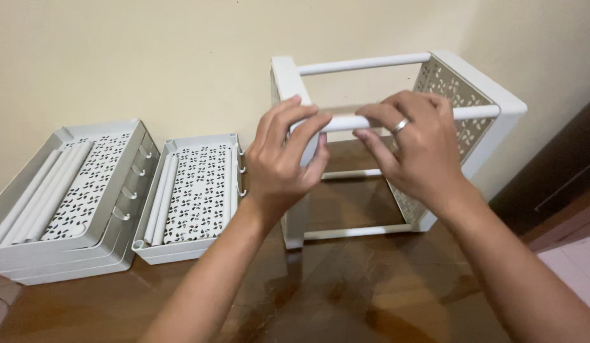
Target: The person assembles white plastic trays with perforated inserts and cylindrical rods. They insert rods into corner holes, stack trays, and connect a frame structure using rods and corner pieces. The person handles trays and rods repeatedly, aligning and securing components on a wooden table.
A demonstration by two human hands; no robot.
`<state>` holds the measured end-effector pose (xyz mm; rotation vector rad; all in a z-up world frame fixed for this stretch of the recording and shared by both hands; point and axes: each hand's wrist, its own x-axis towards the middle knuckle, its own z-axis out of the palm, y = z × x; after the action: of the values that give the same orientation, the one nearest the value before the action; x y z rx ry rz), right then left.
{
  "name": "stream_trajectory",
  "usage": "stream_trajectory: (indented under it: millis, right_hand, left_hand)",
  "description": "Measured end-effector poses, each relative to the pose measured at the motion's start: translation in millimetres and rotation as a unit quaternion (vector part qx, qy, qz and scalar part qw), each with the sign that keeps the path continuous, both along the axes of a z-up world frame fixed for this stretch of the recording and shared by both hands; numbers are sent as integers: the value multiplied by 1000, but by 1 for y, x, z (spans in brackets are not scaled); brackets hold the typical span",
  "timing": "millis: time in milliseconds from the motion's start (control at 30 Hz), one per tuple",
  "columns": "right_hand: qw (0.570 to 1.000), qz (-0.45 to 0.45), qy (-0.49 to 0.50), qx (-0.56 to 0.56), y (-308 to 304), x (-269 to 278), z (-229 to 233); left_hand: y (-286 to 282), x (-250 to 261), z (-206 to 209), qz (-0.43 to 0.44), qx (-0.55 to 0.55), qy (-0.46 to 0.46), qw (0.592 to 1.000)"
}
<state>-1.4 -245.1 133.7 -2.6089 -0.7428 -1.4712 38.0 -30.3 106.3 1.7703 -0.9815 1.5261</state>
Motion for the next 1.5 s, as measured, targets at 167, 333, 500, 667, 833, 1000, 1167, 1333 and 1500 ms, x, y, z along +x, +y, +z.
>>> stream_trajectory:
  millis: [167,333,500,667,833,1000,1167,1333,1500]
  right_hand:
    - [999,-8,33,-26,24,-23,7]
    - [991,9,70,-113,44,-22,25]
    - [947,-98,274,-137,55,-13,52]
    - [914,-149,342,-157,63,-3,61]
    - [940,-62,297,-158,55,4,59]
    - [936,-50,275,-213,43,8,50]
    - [954,39,235,-181,41,-1,48]
    - [934,-56,296,-194,48,-9,55]
    - [914,-93,343,-196,63,-11,69]
  left_hand:
    - [5,-19,-8,-37,-32,26,998]
    - [22,-23,1,-69,18,61,996]
    - [36,-11,11,-121,92,67,986]
    - [42,3,21,-64,152,35,986]
    - [37,16,22,-100,173,27,979]
    - [34,20,17,-113,186,39,975]
    - [32,12,12,-87,189,33,978]
    - [29,10,11,-85,193,34,977]
    - [34,10,16,-85,197,45,976]
